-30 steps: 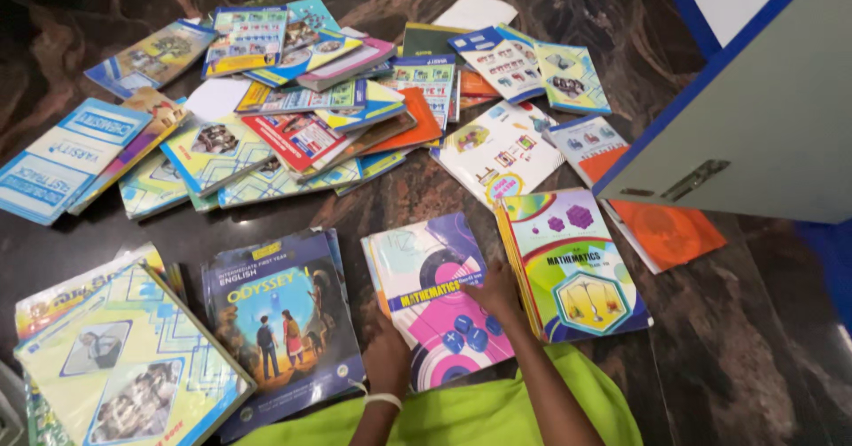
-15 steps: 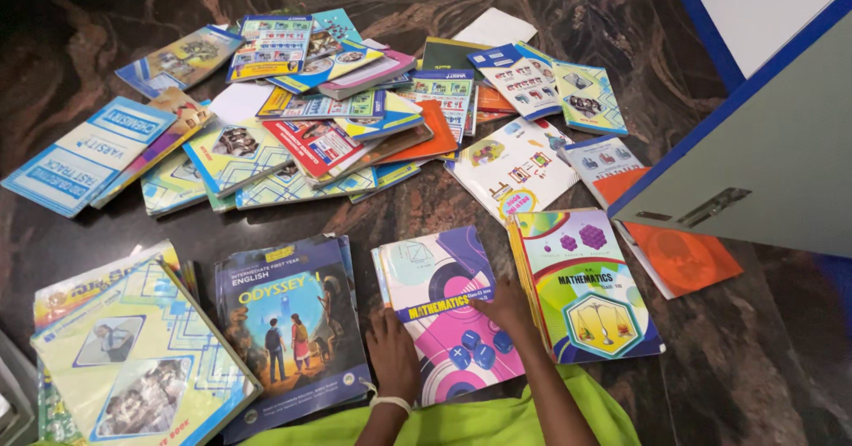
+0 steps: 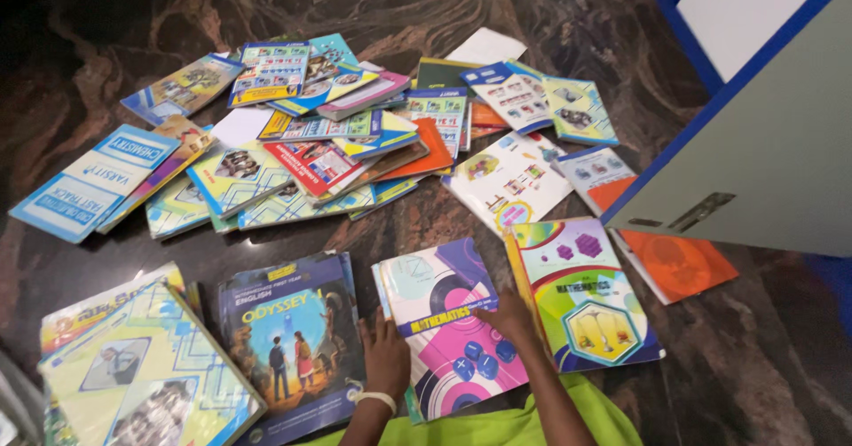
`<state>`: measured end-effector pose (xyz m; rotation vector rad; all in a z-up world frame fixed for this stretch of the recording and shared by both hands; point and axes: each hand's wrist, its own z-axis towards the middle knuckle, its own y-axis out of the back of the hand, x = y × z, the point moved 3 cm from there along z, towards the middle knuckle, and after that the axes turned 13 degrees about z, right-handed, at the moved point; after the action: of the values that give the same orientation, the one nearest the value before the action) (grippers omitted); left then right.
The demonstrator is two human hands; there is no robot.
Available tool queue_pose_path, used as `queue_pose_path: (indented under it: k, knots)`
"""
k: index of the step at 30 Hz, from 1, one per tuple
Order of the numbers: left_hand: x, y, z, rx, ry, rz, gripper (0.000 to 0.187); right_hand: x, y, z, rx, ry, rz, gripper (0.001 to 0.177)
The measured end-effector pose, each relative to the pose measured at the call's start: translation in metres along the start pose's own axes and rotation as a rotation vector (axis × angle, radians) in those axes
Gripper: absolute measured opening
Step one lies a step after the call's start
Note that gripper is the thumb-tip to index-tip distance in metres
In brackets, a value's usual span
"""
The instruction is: The person sorts through a large pile of school books and notebooks on the floor, picking them up individually and arranging them into organized stacks.
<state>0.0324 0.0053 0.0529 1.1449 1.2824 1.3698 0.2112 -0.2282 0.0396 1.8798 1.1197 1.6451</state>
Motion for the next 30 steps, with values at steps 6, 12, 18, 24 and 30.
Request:
queue_pose_path:
  k: [6,12,18,24,30]
  knots:
    - [-0.005,0.008,0.009,0.187,-0.053,0.107,0.023,0.001,0.008,-0.004,-0.086,0.173,0.11,0.071]
    - [-0.017,-0.007,0.023,0.189,-0.02,0.195,0.028,0.001,0.012,0.003,-0.079,0.053,0.173,0.06]
    - [-0.028,-0.018,0.03,0.324,-0.003,0.265,0.032,-0.014,-0.016,0.016,-0.156,0.062,0.108,0.066]
    - [-0.027,-0.024,0.031,0.301,0.044,0.255,0.035,-0.01,-0.02,0.023,-0.229,-0.009,0.012,0.064]
    - [-0.02,-0.038,0.02,0.096,0.005,0.095,0.026,-0.011,-0.014,0.013,-0.217,-0.035,0.006,0.062]
